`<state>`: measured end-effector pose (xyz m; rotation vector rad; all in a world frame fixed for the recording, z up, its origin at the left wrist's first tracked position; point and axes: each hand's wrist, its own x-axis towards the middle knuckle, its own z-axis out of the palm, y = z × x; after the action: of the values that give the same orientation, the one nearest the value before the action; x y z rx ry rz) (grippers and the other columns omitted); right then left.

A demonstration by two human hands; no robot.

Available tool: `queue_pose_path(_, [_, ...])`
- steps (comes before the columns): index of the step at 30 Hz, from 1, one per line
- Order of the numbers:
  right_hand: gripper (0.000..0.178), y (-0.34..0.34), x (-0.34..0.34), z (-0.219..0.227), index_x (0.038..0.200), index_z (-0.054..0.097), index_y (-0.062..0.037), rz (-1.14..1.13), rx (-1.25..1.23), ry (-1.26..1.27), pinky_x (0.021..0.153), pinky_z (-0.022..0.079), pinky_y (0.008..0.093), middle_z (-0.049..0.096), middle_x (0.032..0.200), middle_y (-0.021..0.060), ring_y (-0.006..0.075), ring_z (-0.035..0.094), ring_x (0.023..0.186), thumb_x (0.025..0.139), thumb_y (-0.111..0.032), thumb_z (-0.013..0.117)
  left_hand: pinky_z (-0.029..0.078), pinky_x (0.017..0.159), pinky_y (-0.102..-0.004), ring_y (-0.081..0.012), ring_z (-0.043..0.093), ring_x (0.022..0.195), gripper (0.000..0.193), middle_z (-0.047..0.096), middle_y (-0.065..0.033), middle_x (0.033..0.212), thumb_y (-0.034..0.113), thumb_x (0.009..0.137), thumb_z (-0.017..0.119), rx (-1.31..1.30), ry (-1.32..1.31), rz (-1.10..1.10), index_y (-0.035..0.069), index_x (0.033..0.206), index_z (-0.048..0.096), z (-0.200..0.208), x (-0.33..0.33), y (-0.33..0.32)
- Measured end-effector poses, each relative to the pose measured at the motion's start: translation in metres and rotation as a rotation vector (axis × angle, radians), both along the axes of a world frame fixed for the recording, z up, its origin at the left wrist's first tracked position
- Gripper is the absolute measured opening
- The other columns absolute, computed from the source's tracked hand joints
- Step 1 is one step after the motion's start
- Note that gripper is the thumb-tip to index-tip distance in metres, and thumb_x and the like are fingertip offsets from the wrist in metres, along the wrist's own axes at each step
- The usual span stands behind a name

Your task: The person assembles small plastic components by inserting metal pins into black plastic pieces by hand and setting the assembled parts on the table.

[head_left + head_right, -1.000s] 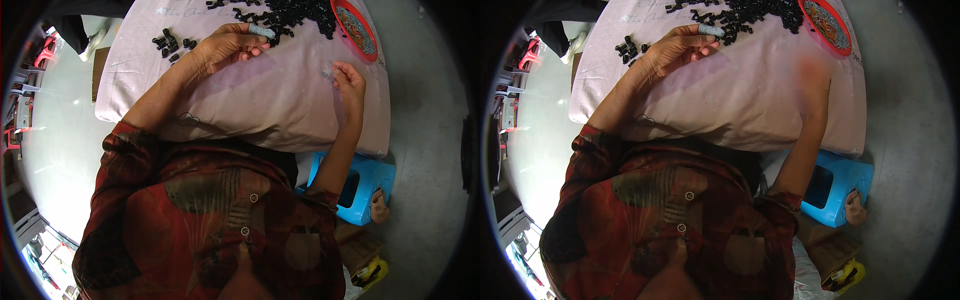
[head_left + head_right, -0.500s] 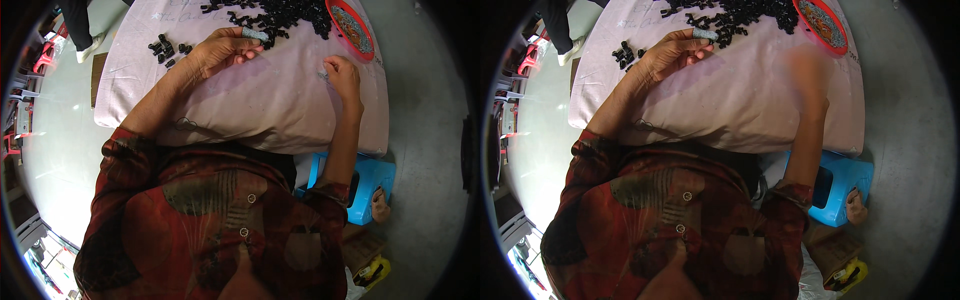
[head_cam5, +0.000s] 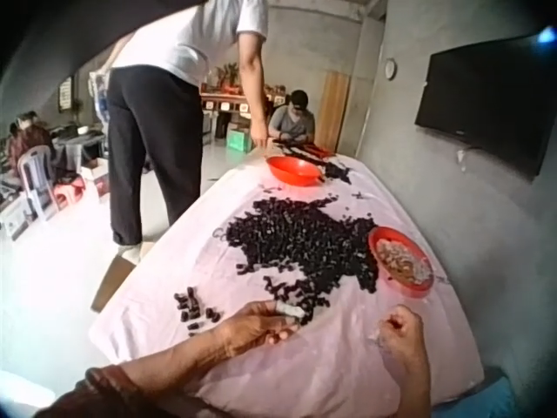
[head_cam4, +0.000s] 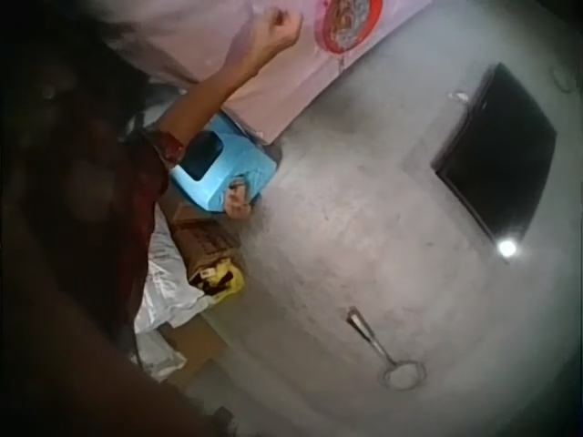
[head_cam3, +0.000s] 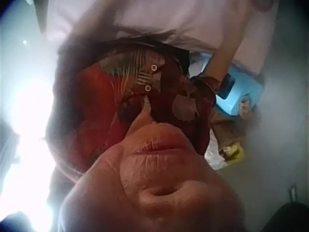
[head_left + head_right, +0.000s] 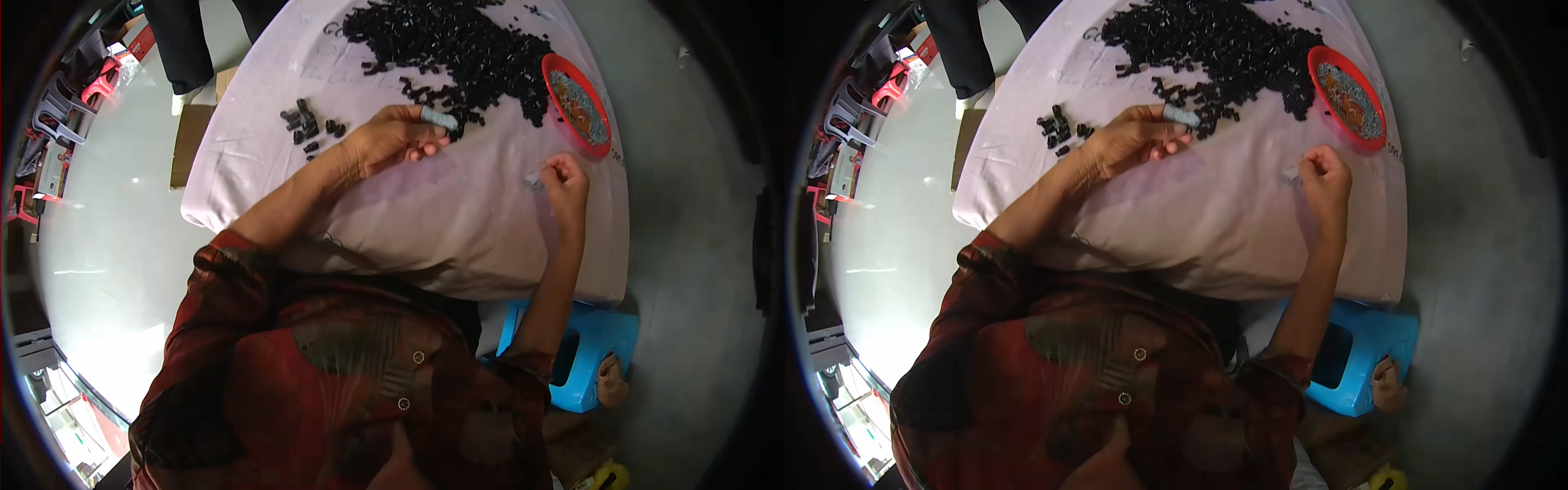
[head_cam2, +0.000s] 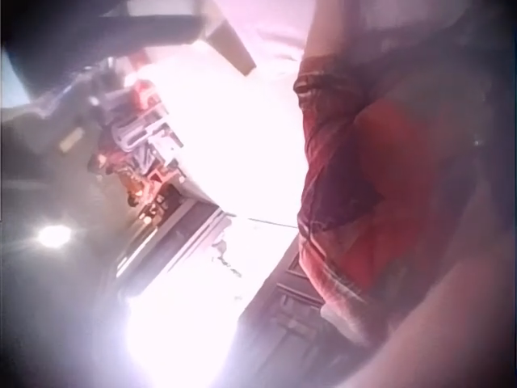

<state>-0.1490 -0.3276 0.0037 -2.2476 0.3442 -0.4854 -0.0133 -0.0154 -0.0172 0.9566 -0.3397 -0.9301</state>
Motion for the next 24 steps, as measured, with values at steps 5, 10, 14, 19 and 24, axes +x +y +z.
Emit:
queue_pose_path(5, [0.014, 0.006, -0.004, 0.001, 0.099, 0.067, -0.0008, -0.013, 0.195, -0.017, 0.060, 0.040, 0.0213, 0.061, 0.082, -0.0054, 0.0034, 0.051, 0.070, 0.091, -0.011, 0.062, 0.048, 0.057, -0.0182, -0.0080, 0.063, 0.072, 0.018, 0.071, -0.0085, 0.097, 0.008, 0.091, 0.069, 0.026, -0.022, 0.007, 0.002, 0.108, 0.066, 0.000, 0.006, 0.001])
queue_pose_path(10, [0.018, -0.014, -0.009, -0.010, 0.106, 0.068, -0.0021, 0.011, 0.124, 0.007, 0.070, 0.042, 0.0194, 0.063, 0.090, -0.0036, 0.0036, 0.053, 0.081, 0.092, -0.010, 0.059, 0.049, 0.056, -0.0183, -0.0100, 0.064, 0.071, 0.017, 0.072, -0.0110, 0.096, 0.007, 0.091, 0.068, 0.004, -0.034, -0.003, 0.000, 0.106, 0.066, 0.004, 0.006, -0.003])
queue_pose_path(14, [0.017, 0.008, -0.010, 0.003, 0.104, 0.068, -0.0022, -0.014, 0.190, 0.029, 0.069, 0.041, 0.0190, 0.063, 0.090, -0.0038, 0.0036, 0.052, 0.077, 0.092, -0.009, 0.060, 0.051, 0.057, -0.0174, -0.0106, 0.066, 0.072, 0.017, 0.072, -0.0133, 0.096, 0.004, 0.090, 0.069, -0.011, -0.044, -0.012, -0.002, 0.106, 0.065, 0.000, 0.006, 0.002])
queue_pose_path(19, [0.015, 0.053, -0.008, 0.021, 0.103, 0.068, -0.0027, 0.115, 0.266, -0.020, 0.059, 0.037, 0.0184, 0.062, 0.088, -0.0040, 0.0016, 0.046, 0.068, 0.091, -0.008, 0.062, 0.051, 0.059, -0.0171, -0.0083, 0.065, 0.075, 0.020, 0.072, -0.0099, 0.098, 0.005, 0.090, 0.068, -0.061, -0.087, -0.039, 0.002, 0.111, 0.066, 0.002, 0.002, 0.000])
queue_pose_path(24, [0.018, 0.121, 0.008, 0.018, 0.105, 0.068, -0.0004, 0.257, 0.443, -0.149, 0.062, 0.041, 0.0185, 0.064, 0.089, -0.0010, 0.0027, 0.051, 0.072, 0.088, -0.003, 0.065, 0.049, 0.062, -0.0170, -0.0061, 0.064, 0.076, 0.019, 0.072, -0.0075, 0.099, 0.006, 0.091, 0.067, -0.086, -0.133, -0.081, 0.005, 0.110, 0.067, 0.001, -0.001, -0.002])
